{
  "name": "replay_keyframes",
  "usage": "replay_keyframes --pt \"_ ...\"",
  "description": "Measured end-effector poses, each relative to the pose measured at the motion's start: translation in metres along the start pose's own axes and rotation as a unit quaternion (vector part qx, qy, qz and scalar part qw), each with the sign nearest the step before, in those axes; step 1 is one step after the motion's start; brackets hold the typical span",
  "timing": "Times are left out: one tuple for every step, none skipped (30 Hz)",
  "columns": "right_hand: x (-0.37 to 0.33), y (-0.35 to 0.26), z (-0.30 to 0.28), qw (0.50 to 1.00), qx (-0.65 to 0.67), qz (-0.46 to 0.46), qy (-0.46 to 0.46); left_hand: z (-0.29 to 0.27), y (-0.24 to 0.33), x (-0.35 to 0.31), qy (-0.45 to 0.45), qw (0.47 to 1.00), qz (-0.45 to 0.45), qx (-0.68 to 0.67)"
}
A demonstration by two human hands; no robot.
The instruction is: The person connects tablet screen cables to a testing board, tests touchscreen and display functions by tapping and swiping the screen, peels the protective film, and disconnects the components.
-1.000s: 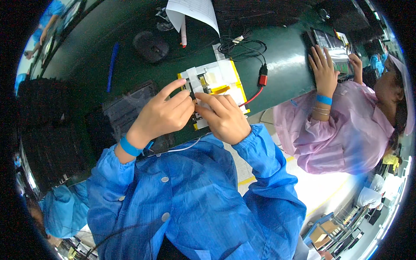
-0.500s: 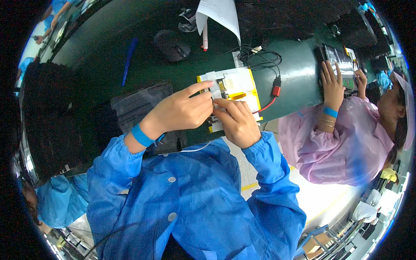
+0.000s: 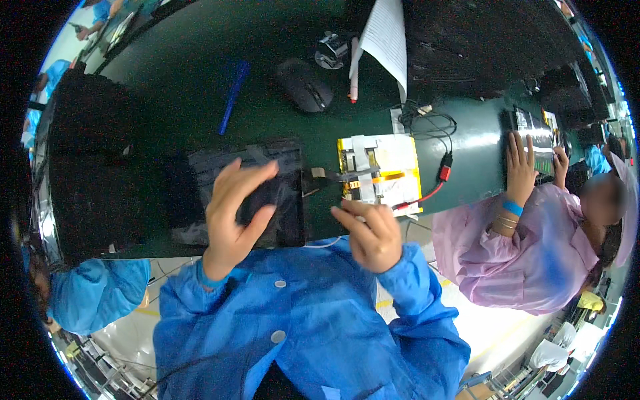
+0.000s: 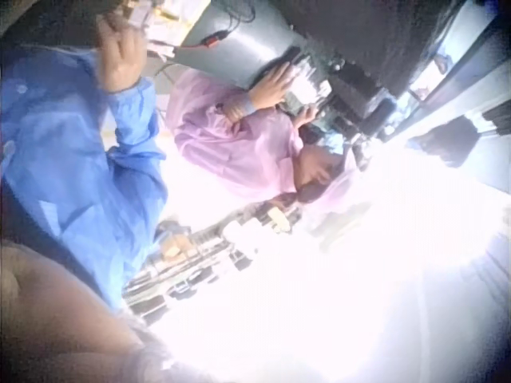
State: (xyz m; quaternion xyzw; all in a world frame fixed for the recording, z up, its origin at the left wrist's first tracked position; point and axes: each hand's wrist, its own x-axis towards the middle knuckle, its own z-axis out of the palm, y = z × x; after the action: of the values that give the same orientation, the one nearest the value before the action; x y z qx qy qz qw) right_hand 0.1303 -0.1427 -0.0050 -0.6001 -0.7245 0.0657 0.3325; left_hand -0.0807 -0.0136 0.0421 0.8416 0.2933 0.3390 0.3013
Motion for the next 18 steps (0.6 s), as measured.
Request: replay_keyframes --pt "0.005 -0.012 0.007 0.999 0.034 0.036 -0.008 -0.01 -0.005 -0.016 0.003 1.0 0.016 0.025" --pt "0.009 -0.023 0.015 0.995 0.069 0.072 -0.018 -0.018 -0.012 -0.033 -0.044 0.996 0.004 0.083" --pt "0.01 -0.029 0.023 0.991 0.088 0.095 -0.039 -0.027 -0.014 -0.047 -0.074 0.986 -0.007 0.152" --pt "0.011 -0.037 0.029 0.99 0.083 0.107 -0.039 -0.031 -0.019 -0.056 -0.106 0.97 -0.016 0.219" --pt "0.009 -0.046 0.036 0.991 0.05 0.121 -0.035 -0.031 -0.023 -0.06 -0.107 0.97 -0.013 0.217" --pt "0.009 -0.055 0.041 0.991 0.019 0.132 -0.032 -0.032 -0.027 -0.066 -0.127 0.972 -0.035 0.196" --pt "0.01 -0.059 0.043 0.991 0.018 0.133 -0.03 -0.032 -0.031 -0.072 -0.146 0.972 -0.057 0.174" --pt "0.011 -0.064 0.045 0.987 0.049 0.15 -0.017 -0.031 -0.035 -0.079 -0.169 0.962 -0.035 0.212" --pt "0.012 -0.067 0.046 0.982 0.078 0.171 -0.003 -0.032 -0.035 -0.078 -0.167 0.965 -0.042 0.196" --pt "0.013 -0.071 0.046 0.982 0.073 0.176 -0.002 -0.034 -0.034 -0.076 -0.166 0.968 -0.048 0.18" --pt "0.015 -0.075 0.045 0.97 0.134 0.201 0.007 -0.038 -0.035 -0.076 -0.169 0.969 -0.043 0.174" --pt "0.017 -0.079 0.043 0.955 0.197 0.222 0.016 -0.043 -0.033 -0.077 -0.172 0.969 -0.043 0.171" --pt "0.017 -0.084 0.043 0.954 0.194 0.226 0.017 -0.048 -0.033 -0.079 -0.175 0.969 -0.042 0.167" --pt "0.017 -0.088 0.042 0.943 0.239 0.232 0.016 -0.052 -0.035 -0.083 -0.176 0.97 -0.04 0.164" --pt "0.018 -0.092 0.042 0.929 0.284 0.235 0.013 -0.056 -0.038 -0.09 -0.182 0.963 -0.022 0.198" --pt "0.019 -0.093 0.04 0.93 0.284 0.234 0.012 -0.058 -0.041 -0.095 -0.187 0.955 -0.005 0.232" --pt "0.02 -0.092 0.036 0.921 0.327 0.21 0.001 -0.053 -0.043 -0.1 -0.094 0.961 0.035 0.259" --pt "0.02 -0.093 0.033 0.91 0.369 0.187 -0.01 -0.051 -0.048 -0.104 -0.092 0.961 0.033 0.258"
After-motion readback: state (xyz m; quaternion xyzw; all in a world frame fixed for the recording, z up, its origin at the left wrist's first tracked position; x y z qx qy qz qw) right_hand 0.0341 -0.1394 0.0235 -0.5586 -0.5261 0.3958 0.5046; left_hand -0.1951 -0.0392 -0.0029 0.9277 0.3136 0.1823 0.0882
